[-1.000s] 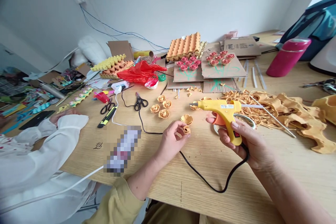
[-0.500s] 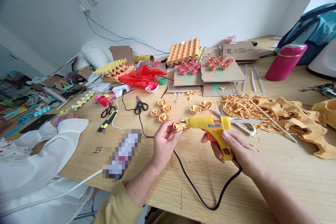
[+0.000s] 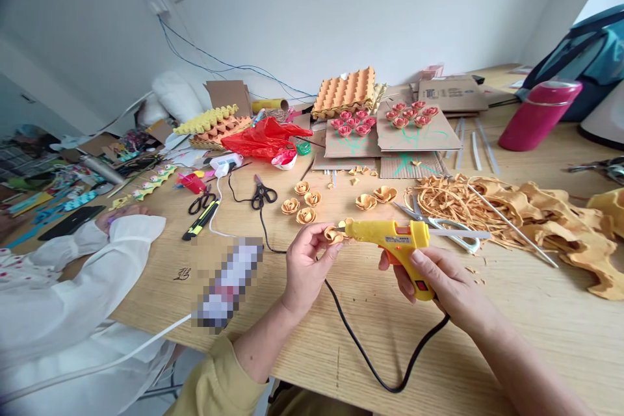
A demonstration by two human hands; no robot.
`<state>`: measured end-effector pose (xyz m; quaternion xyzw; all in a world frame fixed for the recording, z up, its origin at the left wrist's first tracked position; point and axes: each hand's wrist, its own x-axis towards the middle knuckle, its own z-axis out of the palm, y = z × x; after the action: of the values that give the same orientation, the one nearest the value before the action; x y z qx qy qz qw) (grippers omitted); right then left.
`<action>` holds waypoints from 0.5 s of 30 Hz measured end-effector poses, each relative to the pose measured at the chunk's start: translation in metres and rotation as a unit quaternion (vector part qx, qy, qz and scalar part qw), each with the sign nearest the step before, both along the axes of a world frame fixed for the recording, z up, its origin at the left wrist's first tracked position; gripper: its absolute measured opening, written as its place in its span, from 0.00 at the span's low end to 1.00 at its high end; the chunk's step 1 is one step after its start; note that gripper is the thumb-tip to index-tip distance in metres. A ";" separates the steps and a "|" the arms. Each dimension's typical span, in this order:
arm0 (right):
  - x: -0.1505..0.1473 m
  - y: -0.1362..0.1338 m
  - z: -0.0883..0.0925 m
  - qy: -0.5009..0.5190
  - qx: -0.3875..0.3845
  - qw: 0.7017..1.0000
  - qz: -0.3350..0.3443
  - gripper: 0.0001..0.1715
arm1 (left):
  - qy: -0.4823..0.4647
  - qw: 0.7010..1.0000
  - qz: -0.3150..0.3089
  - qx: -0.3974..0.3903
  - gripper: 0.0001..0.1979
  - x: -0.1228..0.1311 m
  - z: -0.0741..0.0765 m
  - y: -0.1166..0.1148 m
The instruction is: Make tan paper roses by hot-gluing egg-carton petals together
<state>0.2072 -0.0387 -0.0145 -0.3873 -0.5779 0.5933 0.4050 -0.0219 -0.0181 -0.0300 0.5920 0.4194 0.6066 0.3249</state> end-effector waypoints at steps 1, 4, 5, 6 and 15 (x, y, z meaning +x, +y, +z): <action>0.001 0.000 -0.002 -0.001 0.001 1.000 0.004 0.23 | 0.003 1.000 0.002 0.000 0.12 0.000 0.000 0.000; 0.004 0.001 -0.007 -0.009 0.006 1.000 0.009 0.23 | 0.008 1.000 0.007 0.003 0.12 0.000 0.000 0.000; 0.005 0.001 -0.008 -0.012 0.007 1.000 0.008 0.23 | 0.008 1.000 0.007 0.004 0.12 0.000 0.000 0.000; 0.005 0.001 -0.009 -0.016 0.008 1.000 0.007 0.23 | 0.007 1.000 0.007 0.006 0.12 0.000 0.000 0.000; 0.005 0.002 -0.010 -0.037 0.031 0.999 0.011 0.23 | 0.003 1.000 0.004 0.017 0.11 -0.001 0.001 0.001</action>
<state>0.2123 -0.0370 -0.0246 -0.3899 -0.6146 0.5651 0.3886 -0.0224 -0.0175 -0.0288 0.5974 0.4125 0.6131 0.3116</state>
